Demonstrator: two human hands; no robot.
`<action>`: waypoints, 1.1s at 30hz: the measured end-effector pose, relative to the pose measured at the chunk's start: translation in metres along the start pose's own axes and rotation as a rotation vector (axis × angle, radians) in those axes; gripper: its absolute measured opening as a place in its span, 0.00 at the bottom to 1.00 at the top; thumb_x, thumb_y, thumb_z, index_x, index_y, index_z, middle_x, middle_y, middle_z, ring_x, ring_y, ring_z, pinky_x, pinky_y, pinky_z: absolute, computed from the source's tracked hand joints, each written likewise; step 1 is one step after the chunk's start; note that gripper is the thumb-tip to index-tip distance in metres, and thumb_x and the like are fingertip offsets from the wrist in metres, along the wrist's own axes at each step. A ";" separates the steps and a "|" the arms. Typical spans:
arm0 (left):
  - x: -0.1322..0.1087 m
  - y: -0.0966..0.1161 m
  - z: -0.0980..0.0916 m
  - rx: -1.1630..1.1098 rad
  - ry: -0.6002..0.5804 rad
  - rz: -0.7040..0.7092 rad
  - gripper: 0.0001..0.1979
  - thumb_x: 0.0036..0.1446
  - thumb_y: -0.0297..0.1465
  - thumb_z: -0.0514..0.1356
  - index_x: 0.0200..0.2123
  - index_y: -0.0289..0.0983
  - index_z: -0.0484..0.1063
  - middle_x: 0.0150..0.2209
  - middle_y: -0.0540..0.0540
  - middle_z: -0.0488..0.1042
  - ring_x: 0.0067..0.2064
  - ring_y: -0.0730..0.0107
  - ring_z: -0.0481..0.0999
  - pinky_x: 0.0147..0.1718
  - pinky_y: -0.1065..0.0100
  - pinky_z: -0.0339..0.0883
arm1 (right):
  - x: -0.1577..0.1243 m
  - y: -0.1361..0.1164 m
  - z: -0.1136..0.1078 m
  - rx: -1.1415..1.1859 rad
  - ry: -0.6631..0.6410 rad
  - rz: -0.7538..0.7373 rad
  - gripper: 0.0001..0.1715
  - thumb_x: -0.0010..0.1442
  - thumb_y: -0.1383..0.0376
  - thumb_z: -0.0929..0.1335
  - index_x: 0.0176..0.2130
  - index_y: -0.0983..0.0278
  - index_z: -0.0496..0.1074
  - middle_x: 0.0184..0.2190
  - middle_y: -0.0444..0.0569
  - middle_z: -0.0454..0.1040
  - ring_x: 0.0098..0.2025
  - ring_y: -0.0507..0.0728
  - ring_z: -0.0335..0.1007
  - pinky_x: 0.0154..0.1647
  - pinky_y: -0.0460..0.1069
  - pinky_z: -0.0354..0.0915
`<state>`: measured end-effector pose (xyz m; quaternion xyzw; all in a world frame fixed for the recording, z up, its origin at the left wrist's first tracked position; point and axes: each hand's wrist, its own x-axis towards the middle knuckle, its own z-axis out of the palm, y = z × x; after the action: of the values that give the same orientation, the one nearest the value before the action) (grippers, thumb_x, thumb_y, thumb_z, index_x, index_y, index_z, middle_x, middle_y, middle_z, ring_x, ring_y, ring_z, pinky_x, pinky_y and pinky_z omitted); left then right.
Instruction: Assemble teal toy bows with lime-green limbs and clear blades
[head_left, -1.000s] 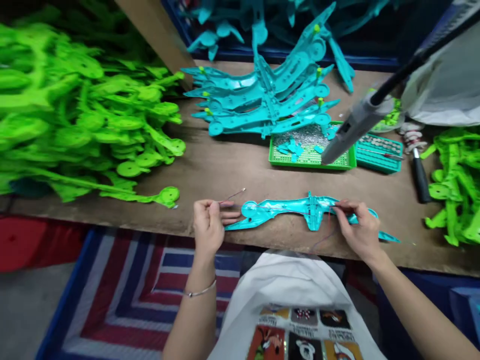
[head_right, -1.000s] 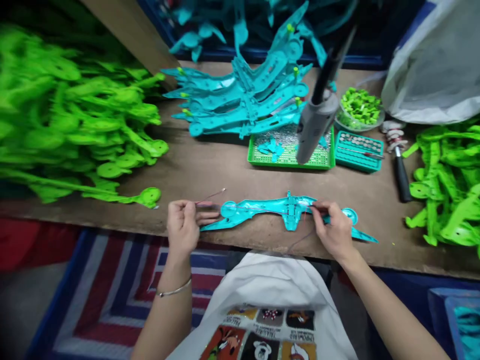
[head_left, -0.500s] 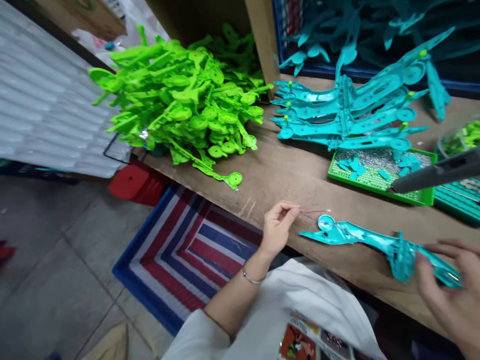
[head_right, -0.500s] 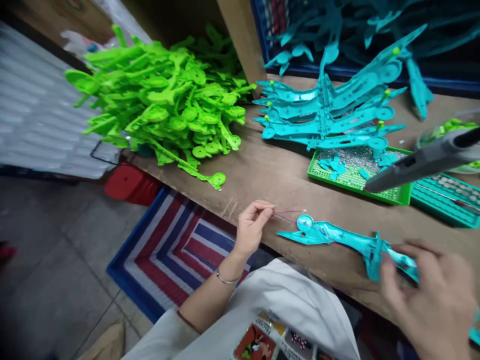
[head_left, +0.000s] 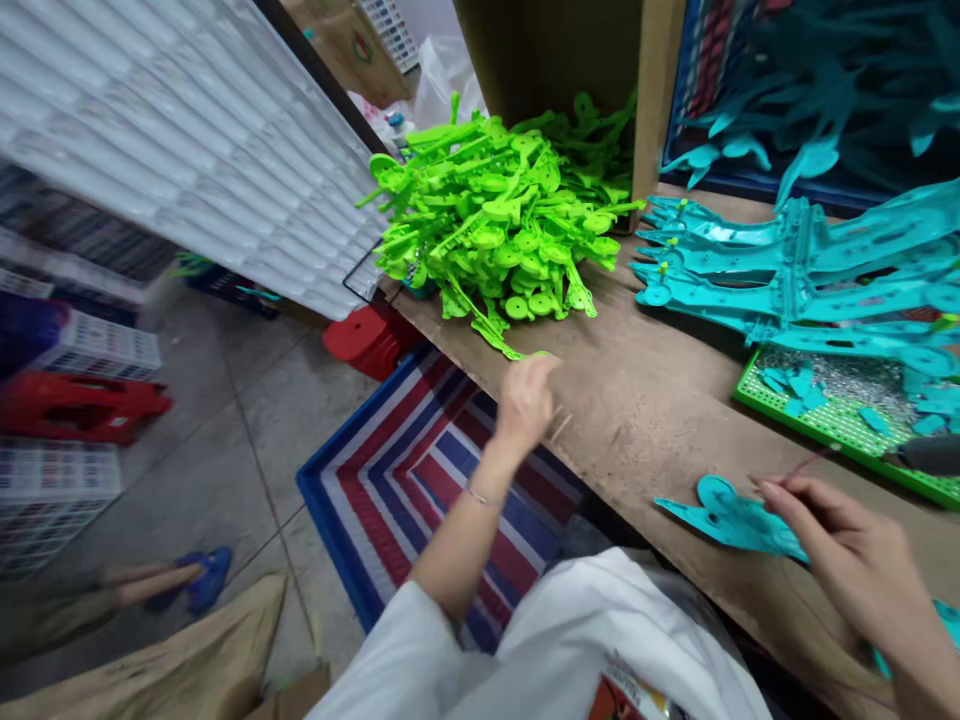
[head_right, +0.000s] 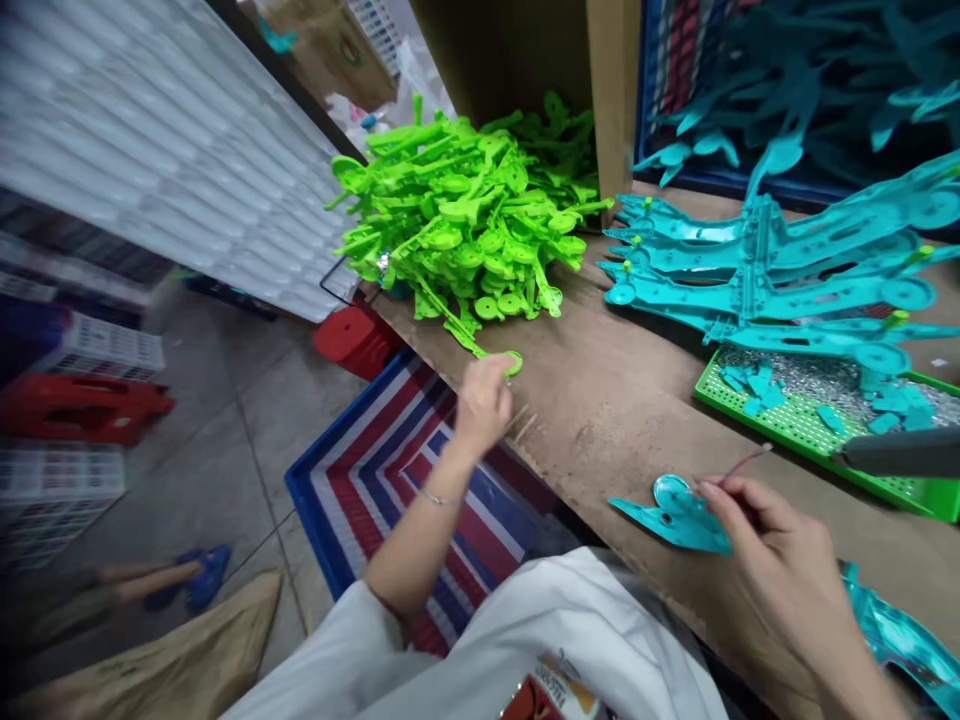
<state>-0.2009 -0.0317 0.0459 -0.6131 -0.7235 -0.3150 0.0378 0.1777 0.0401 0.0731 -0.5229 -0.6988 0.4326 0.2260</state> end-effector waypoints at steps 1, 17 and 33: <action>0.008 -0.028 -0.007 0.151 -0.070 -0.033 0.24 0.64 0.21 0.50 0.61 0.35 0.69 0.60 0.36 0.72 0.63 0.50 0.67 0.60 0.45 0.62 | 0.000 0.008 -0.008 -0.012 0.023 0.024 0.22 0.58 0.44 0.71 0.39 0.57 0.80 0.39 0.49 0.84 0.37 0.62 0.80 0.35 0.52 0.74; -0.006 0.073 0.029 0.045 -0.470 0.661 0.31 0.68 0.23 0.47 0.73 0.38 0.48 0.47 0.40 0.74 0.49 0.60 0.71 0.57 0.54 0.60 | -0.005 0.037 0.007 0.168 0.266 0.130 0.19 0.59 0.52 0.73 0.43 0.64 0.80 0.34 0.51 0.80 0.30 0.54 0.69 0.30 0.49 0.64; 0.018 0.109 0.069 -0.007 -0.717 0.844 0.29 0.69 0.24 0.48 0.71 0.46 0.56 0.46 0.43 0.71 0.50 0.60 0.66 0.60 0.56 0.56 | -0.015 0.047 0.016 0.145 0.315 0.077 0.16 0.60 0.54 0.72 0.38 0.64 0.80 0.29 0.48 0.78 0.25 0.50 0.59 0.27 0.48 0.57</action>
<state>-0.0834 0.0238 0.0430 -0.9188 -0.3814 -0.0465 -0.0901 0.1957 0.0241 0.0268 -0.5930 -0.6012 0.4027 0.3532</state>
